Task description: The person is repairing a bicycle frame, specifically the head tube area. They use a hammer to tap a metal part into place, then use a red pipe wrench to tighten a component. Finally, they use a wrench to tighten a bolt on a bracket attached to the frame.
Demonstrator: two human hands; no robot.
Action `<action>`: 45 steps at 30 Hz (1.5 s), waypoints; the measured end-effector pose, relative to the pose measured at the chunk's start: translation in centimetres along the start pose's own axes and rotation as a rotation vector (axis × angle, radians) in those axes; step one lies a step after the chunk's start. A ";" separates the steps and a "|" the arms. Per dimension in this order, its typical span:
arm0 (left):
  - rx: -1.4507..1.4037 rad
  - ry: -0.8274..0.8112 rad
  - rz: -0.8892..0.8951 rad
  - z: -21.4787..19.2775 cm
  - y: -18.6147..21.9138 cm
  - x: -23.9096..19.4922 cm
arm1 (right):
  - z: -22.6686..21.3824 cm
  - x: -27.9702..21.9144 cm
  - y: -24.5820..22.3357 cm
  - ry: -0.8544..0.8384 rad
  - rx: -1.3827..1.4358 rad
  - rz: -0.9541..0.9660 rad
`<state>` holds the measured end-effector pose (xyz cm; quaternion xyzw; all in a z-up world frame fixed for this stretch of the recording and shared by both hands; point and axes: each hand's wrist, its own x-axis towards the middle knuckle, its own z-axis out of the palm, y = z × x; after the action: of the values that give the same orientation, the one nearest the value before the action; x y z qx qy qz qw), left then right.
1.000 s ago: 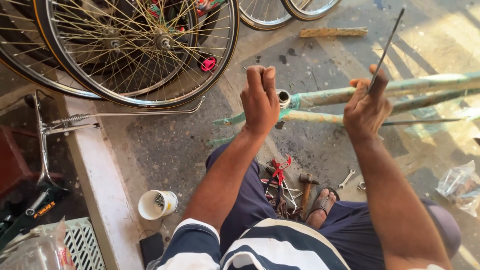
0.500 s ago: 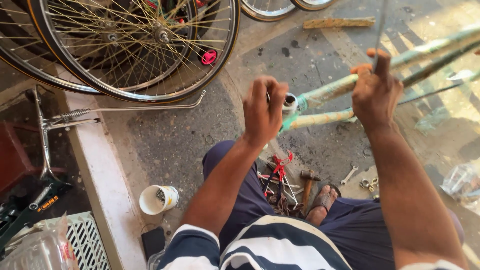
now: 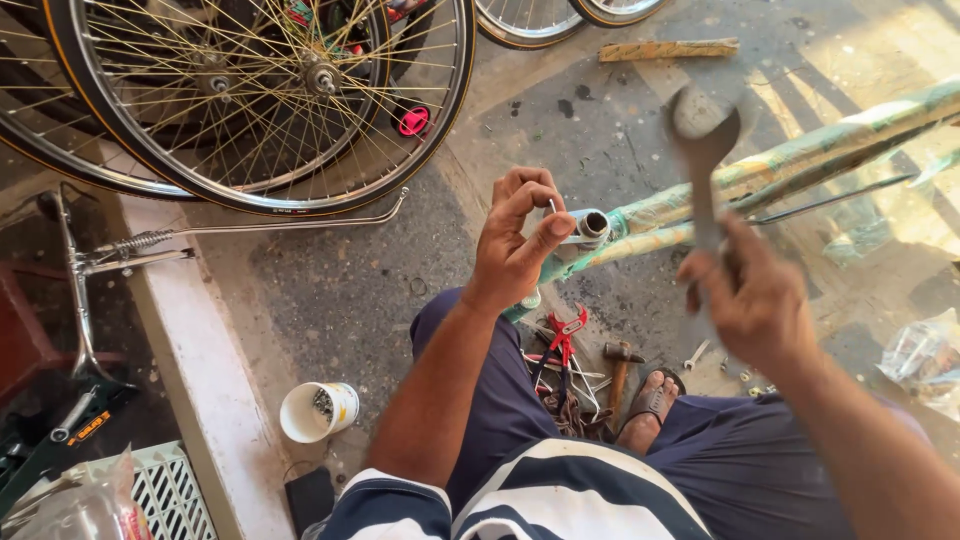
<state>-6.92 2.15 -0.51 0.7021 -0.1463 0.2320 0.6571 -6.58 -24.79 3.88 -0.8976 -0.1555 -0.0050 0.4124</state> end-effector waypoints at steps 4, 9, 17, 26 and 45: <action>0.058 0.035 0.001 0.1 -0.4 0.0 | 0.8 -4.6 -2.1 -0.043 0.027 -0.179; 0.102 0.062 0.012 0.1 -0.5 0.1 | 2.9 -4.6 -2.7 -0.322 -0.429 0.201; 0.100 0.057 0.001 0.0 -1.4 -0.4 | 4.4 -4.8 -2.0 -0.091 -0.287 -0.111; -0.004 0.059 0.021 -0.1 -2.5 -0.5 | 4.5 -4.5 -2.4 -0.120 -0.185 -0.117; -0.347 0.011 0.013 1.0 -3.7 -1.1 | 1.0 -4.3 -3.2 -0.112 -0.057 0.185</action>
<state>-5.82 1.42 -4.23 0.5761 -0.1851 0.2112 0.7677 -11.74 -23.29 5.02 -0.9184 -0.0944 0.0788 0.3760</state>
